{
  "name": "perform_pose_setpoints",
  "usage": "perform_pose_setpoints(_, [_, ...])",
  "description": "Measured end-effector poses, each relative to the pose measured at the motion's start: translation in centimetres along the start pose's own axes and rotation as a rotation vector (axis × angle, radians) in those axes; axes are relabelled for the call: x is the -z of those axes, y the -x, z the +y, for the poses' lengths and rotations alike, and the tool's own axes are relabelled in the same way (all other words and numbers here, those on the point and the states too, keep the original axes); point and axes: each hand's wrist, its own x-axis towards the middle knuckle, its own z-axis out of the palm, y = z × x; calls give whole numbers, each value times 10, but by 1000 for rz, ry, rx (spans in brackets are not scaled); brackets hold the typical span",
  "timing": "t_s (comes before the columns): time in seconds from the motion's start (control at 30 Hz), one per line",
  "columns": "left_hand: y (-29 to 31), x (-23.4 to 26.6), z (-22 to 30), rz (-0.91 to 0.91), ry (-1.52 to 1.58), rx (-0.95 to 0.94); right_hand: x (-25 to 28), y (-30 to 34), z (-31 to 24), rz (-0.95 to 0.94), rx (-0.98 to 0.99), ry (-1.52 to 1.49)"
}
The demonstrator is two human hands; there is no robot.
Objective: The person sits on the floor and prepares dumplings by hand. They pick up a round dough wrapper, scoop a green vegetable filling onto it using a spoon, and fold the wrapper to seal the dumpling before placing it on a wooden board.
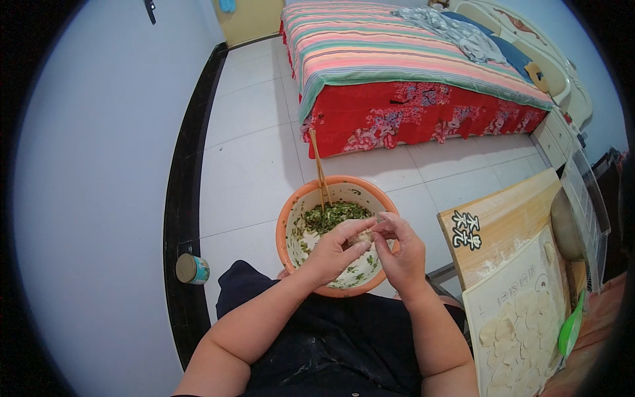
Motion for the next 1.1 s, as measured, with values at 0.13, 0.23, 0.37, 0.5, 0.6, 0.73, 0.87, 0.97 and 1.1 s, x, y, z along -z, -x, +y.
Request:
perform_pose_setpoints(0.13, [-1,-2,4,79,162,15,0,-3,-2,35,-6,-94])
perform_pose_setpoints(0.23, [-1,-1,8,66,107,8,3,-3,-4,-1,-72,-121])
perform_pose_setpoints(0.37, [-3,4,0,41,-128,-163,4,-3,-7,-3,-45,-128])
perform_pose_setpoints(0.5, [-2,3,1,-18,-37,-30,4,-3,-5,-15,-48,-151])
perform_pose_setpoints(0.6, [-2,3,8,-93,248,203,4,-2,-1,-53,-135,-202])
perform_pose_setpoints(0.73, [-5,4,11,-153,690,393,11,-5,-6,-177,-136,-151])
perform_pose_setpoints(0.87, [-2,0,13,-179,745,416,28,8,-21,-302,88,246])
perform_pose_setpoints(0.97, [9,-20,21,-205,815,440,37,23,-36,-323,122,337])
perform_pose_setpoints(1.1, [25,-63,48,-345,740,469,73,59,-58,-236,106,437])
